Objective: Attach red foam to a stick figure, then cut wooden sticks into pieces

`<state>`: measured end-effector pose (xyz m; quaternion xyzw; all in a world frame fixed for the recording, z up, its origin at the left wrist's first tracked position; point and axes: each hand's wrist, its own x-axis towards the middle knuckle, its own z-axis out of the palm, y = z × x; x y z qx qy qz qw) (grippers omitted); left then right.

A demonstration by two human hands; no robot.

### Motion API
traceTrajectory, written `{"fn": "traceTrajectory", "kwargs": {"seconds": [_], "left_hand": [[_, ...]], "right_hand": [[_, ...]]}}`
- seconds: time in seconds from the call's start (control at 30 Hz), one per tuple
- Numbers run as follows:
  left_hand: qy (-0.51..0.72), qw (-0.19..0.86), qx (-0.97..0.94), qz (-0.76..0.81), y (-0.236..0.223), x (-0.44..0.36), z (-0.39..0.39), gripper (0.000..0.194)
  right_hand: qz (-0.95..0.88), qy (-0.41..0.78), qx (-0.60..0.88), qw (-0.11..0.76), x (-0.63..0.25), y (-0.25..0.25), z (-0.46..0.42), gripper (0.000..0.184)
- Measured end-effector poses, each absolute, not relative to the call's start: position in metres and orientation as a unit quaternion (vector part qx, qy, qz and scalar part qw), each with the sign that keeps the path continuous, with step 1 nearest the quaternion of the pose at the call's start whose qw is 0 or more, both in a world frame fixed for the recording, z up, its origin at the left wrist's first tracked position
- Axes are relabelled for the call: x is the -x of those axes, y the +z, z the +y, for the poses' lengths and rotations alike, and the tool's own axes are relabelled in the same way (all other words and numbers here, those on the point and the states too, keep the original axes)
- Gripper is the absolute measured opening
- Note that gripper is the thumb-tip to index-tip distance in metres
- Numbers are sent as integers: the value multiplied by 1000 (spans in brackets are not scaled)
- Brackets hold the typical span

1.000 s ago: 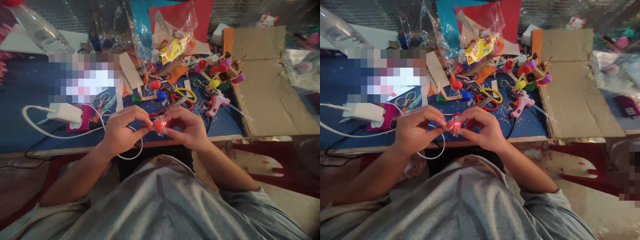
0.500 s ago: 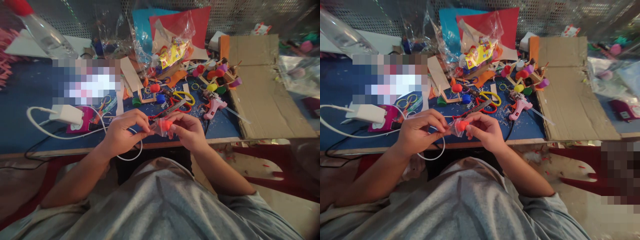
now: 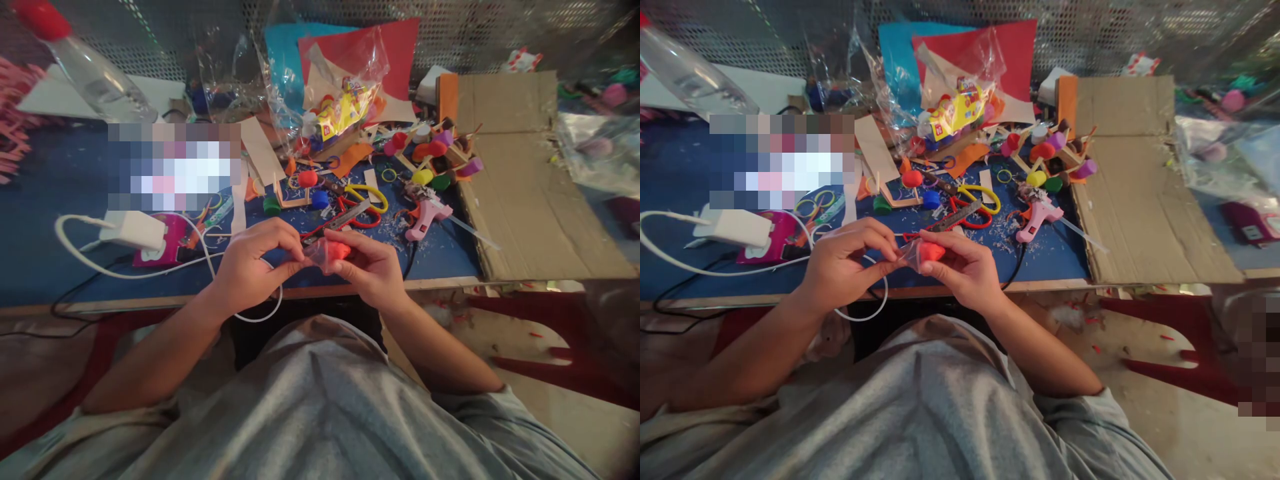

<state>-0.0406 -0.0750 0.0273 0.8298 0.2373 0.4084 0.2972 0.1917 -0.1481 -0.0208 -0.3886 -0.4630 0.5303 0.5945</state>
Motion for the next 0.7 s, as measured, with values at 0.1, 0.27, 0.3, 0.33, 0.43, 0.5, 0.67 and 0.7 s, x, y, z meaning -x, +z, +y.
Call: {"fn": "traceTrajectory", "kwargs": {"seconds": [0.1, 0.27, 0.3, 0.33, 0.43, 0.5, 0.67, 0.7], "left_hand": [[409, 291, -833, 233, 28, 41, -75, 16], [415, 292, -824, 250, 27, 43, -77, 18], [420, 295, -820, 255, 27, 43, -77, 18], [424, 300, -814, 261, 27, 44, -78, 17], [428, 316, -802, 271, 27, 43, -80, 17], [428, 311, -806, 265, 28, 41, -82, 13], [434, 305, -807, 258, 32, 33, -83, 9], [436, 309, -805, 258, 33, 30, -82, 9]], "right_hand": [[-427, 527, 411, 609, -189, -20, -148, 49], [-337, 546, 379, 667, -200, -21, -142, 41], [-325, 551, 372, 673, -204, -21, -141, 40], [-316, 562, 363, 673, -209, -19, -140, 39], [-300, 611, 338, 650, -216, -15, -141, 39], [-289, 631, 336, 637, -215, -11, -143, 32], [-281, 656, 322, 623, -206, -4, -153, 26], [-284, 658, 313, 623, -206, -2, -154, 29]]}}
